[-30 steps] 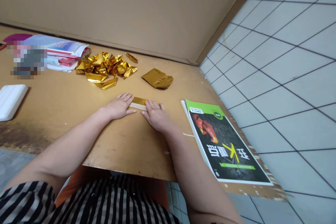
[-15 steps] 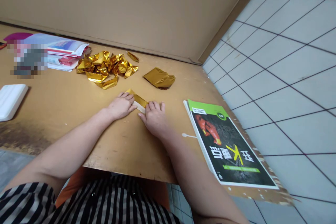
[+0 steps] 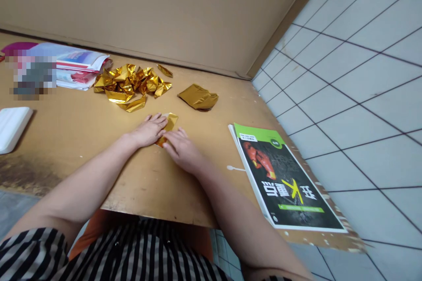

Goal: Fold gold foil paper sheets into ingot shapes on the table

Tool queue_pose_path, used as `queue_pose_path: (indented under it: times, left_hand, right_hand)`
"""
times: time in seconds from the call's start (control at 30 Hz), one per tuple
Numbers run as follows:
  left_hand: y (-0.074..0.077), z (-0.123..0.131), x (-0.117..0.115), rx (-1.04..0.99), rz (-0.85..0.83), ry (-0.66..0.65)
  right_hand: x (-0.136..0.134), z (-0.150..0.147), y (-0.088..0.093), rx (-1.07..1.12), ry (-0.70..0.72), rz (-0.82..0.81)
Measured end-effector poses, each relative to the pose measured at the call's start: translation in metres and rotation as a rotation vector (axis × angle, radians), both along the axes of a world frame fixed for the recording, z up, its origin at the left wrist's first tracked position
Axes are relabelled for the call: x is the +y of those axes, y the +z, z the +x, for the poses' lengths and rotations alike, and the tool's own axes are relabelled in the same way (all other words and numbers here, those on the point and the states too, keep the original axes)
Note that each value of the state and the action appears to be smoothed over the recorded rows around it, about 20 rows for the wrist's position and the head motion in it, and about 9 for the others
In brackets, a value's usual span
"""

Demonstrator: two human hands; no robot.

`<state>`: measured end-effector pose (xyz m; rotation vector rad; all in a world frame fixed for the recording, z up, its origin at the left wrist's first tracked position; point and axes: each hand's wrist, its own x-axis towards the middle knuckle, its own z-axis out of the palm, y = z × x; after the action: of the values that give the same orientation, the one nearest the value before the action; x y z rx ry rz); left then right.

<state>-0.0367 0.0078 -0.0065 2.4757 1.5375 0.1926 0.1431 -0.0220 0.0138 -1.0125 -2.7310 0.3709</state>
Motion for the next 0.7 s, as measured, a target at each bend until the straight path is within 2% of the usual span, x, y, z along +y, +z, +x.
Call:
queue_pose_path:
  times: [0.07, 0.2, 0.37, 0.5, 0.6, 0.7]
  left_hand:
    - [0.000, 0.002, 0.000, -0.011, -0.010, -0.041]
    - [0.002, 0.004, 0.000, -0.008, -0.009, -0.097]
    - [0.006, 0.000, -0.002, -0.010, 0.112, -0.076]
    - [0.004, 0.005, -0.006, -0.097, 0.221, -0.153]
    - [-0.001, 0.012, -0.009, -0.119, 0.211, -0.230]
    - [-0.006, 0.015, -0.009, -0.067, 0.138, -0.226]
  right_hand:
    - [0.010, 0.006, -0.003, 0.021, -0.074, 0.036]
    - [0.021, 0.014, -0.008, -0.155, -0.121, 0.012]
    - [0.012, 0.009, -0.005, -0.294, -0.210, 0.058]
    - [0.005, 0.000, 0.002, -0.361, -0.308, 0.087]
    - [0.002, -0.002, 0.006, -0.377, -0.346, 0.095]
    - [0.002, -0.002, 0.006, -0.383, -0.374, 0.097]
